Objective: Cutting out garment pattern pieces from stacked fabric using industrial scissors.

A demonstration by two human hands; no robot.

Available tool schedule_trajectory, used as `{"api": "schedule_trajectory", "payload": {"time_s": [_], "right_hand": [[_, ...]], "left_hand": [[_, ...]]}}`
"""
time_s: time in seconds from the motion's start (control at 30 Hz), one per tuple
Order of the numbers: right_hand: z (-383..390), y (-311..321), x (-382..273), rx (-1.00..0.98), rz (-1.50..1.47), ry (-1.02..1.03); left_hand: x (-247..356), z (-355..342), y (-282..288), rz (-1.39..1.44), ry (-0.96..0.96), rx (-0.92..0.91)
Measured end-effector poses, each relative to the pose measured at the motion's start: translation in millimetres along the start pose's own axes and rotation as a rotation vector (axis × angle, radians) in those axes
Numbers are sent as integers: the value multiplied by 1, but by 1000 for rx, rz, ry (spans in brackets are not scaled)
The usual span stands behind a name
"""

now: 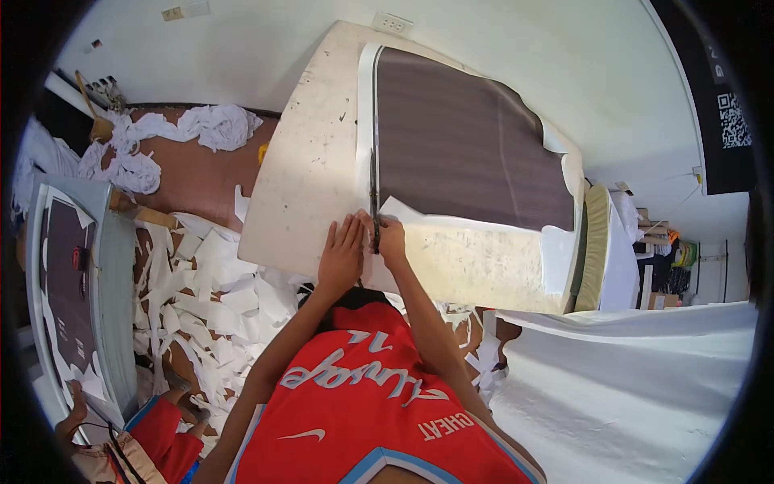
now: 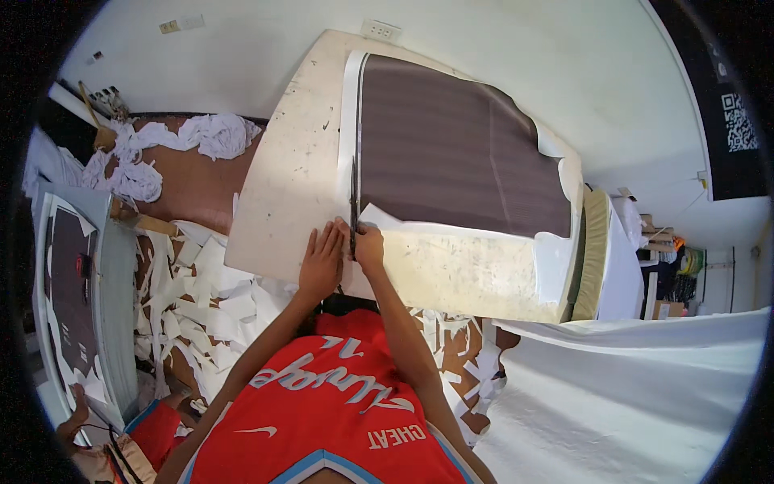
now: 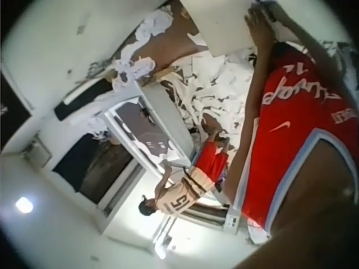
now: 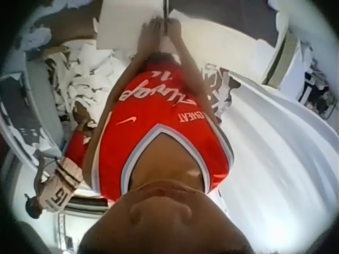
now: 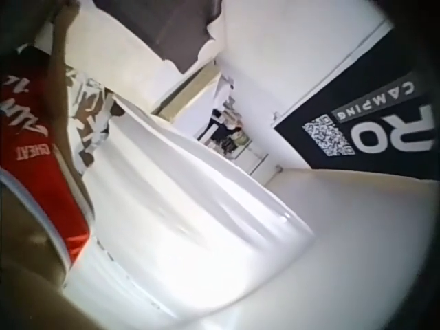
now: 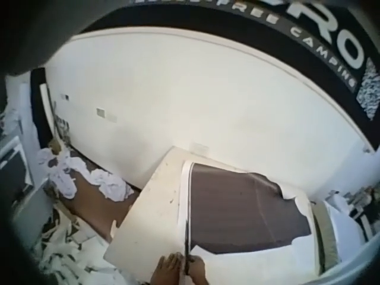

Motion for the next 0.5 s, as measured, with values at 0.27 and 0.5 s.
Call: {"api": "schedule_trajectory", "payload": {"time_s": [0.27,0.5], "right_hand": [[-65,9,-39,55,77,14],[-119,10,-72,72,56,19]], "left_hand": [[8,-5,11,53,18,-14],[10,-6,8,54,31,-39]]}}
Point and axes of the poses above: each hand's wrist, its own z-axis away from the middle knuckle, its own y-axis out of the back of the hand, x = y × z, the point moved 5 cm from there along -z, towards the middle knuckle, and after that the axes turned 13 degrees about z, right-handed, at the moved point
